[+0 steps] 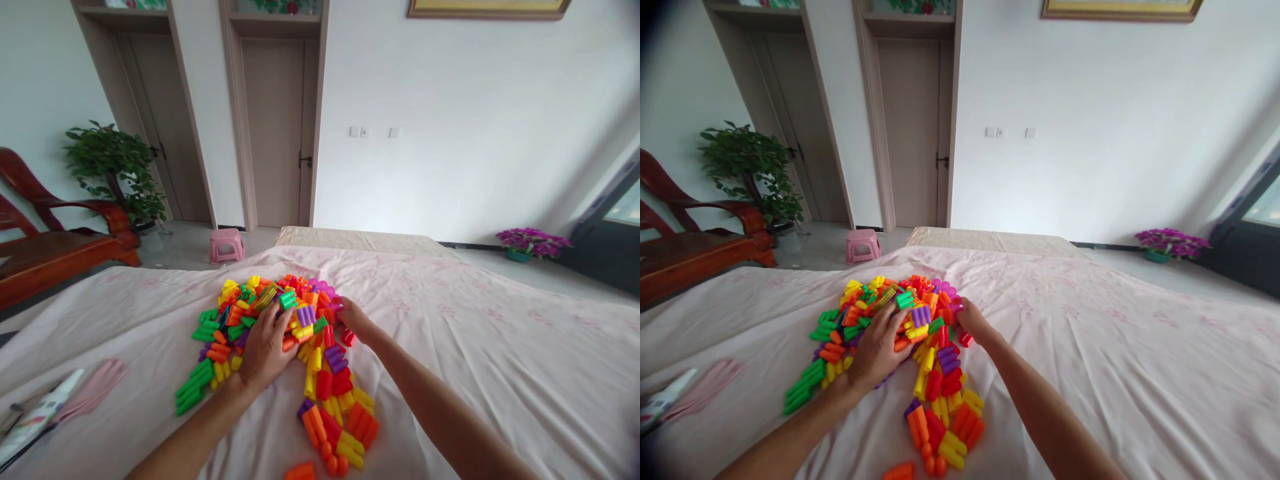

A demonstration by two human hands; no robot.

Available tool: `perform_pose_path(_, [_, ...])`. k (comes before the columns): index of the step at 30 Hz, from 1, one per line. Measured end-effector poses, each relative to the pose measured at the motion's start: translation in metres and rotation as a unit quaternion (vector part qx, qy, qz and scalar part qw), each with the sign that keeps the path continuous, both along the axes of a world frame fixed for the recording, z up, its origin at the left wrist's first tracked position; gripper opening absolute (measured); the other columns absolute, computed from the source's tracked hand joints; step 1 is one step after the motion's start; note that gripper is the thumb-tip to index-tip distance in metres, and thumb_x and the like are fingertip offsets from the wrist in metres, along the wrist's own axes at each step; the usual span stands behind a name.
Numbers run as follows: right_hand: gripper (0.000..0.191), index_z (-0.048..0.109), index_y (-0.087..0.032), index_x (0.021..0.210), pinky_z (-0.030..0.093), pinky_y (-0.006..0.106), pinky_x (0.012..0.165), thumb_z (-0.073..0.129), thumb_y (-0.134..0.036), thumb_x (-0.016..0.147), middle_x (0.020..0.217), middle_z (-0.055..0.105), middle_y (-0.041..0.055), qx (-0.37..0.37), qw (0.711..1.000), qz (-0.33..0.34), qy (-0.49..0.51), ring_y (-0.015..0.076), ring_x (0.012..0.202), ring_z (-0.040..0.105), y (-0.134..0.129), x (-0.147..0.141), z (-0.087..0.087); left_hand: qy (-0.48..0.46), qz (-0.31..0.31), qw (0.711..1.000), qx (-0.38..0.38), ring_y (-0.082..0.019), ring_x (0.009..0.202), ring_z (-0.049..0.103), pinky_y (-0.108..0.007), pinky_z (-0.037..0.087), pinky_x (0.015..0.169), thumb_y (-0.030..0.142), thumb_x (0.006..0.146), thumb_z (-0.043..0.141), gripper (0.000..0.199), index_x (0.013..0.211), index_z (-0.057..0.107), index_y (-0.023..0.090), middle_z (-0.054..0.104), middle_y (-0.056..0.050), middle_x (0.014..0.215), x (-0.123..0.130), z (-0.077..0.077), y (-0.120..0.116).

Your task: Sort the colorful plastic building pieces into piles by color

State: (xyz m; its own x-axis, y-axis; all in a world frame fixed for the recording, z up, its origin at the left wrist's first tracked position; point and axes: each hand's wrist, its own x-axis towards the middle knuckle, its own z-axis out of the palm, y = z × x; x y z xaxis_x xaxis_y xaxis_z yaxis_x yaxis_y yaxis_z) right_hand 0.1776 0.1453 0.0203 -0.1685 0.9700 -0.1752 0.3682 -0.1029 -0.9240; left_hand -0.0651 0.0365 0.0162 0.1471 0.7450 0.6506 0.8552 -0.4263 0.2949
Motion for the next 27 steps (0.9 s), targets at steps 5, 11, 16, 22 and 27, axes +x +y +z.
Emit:
perform_pose_path(5, [0.025, 0.054, -0.020, 0.096, 0.044, 0.020, 0.052, 0.046, -0.008, 0.075, 0.062, 0.065, -0.0014, 0.105, 0.988, -0.017, -0.111, 0.0128, 0.055, 0.061, -0.012, -0.011, 0.023, -0.122, 0.029, 0.992, -0.026, -0.031, 0.130, 0.055, -0.047, 0.045, 0.113, 0.030, 0.083, 0.066, 0.053, 0.134, 0.058, 0.020, 0.061, -0.016, 0.132, 0.000, 0.016, 0.032])
perform_pose_path(11, [0.031, 0.055, -0.020, 0.109, 0.046, 0.018, 0.051, 0.046, -0.011, 0.081, 0.073, 0.069, -0.0005, 0.152, 0.985, -0.020, -0.073, 0.0125, 0.059, 0.064, -0.021, 0.001, 0.051, -0.095, 0.056, 0.994, 0.027, -0.032, 0.143, 0.043, -0.056, 0.036, 0.117, 0.019, 0.088, 0.056, 0.048, 0.136, 0.055, 0.022, 0.053, -0.015, 0.146, 0.017, 0.032, 0.000])
perform_pose_path(16, [0.040, 0.055, -0.016, 0.114, 0.049, 0.019, 0.049, 0.046, -0.008, 0.076, 0.075, 0.070, 0.0026, 0.117, 0.986, -0.105, -0.064, 0.0143, 0.062, 0.067, -0.015, 0.045, 0.042, 0.097, -0.114, 0.988, 0.028, -0.034, 0.151, 0.030, -0.056, 0.027, 0.121, 0.045, 0.086, 0.062, 0.064, 0.146, 0.050, 0.027, 0.041, -0.013, 0.160, 0.062, 0.016, -0.085])
perform_pose_path(22, [0.041, 0.058, -0.016, 0.108, 0.048, 0.022, 0.048, 0.048, -0.010, 0.069, 0.064, 0.067, 0.0008, 0.042, 0.989, -0.108, -0.089, 0.0150, 0.052, 0.063, -0.028, 0.086, 0.002, 0.251, -0.219, 0.940, 0.074, -0.032, 0.151, 0.027, -0.059, -0.005, 0.124, 0.048, 0.087, 0.063, 0.035, 0.119, 0.068, 0.033, 0.052, -0.007, 0.153, 0.080, -0.006, -0.107])
perform_pose_path(27, [0.030, 0.060, -0.018, 0.086, 0.047, 0.022, 0.047, 0.045, -0.018, 0.061, 0.061, 0.066, -0.0003, -0.001, 1.000, -0.009, 0.014, 0.0137, 0.049, 0.058, -0.055, 0.063, -0.005, 0.265, -0.144, 0.953, 0.013, -0.032, 0.154, 0.023, -0.064, -0.005, 0.124, 0.038, 0.095, 0.053, 0.029, 0.118, 0.069, 0.031, 0.039, -0.003, 0.164, 0.062, 0.005, -0.066])
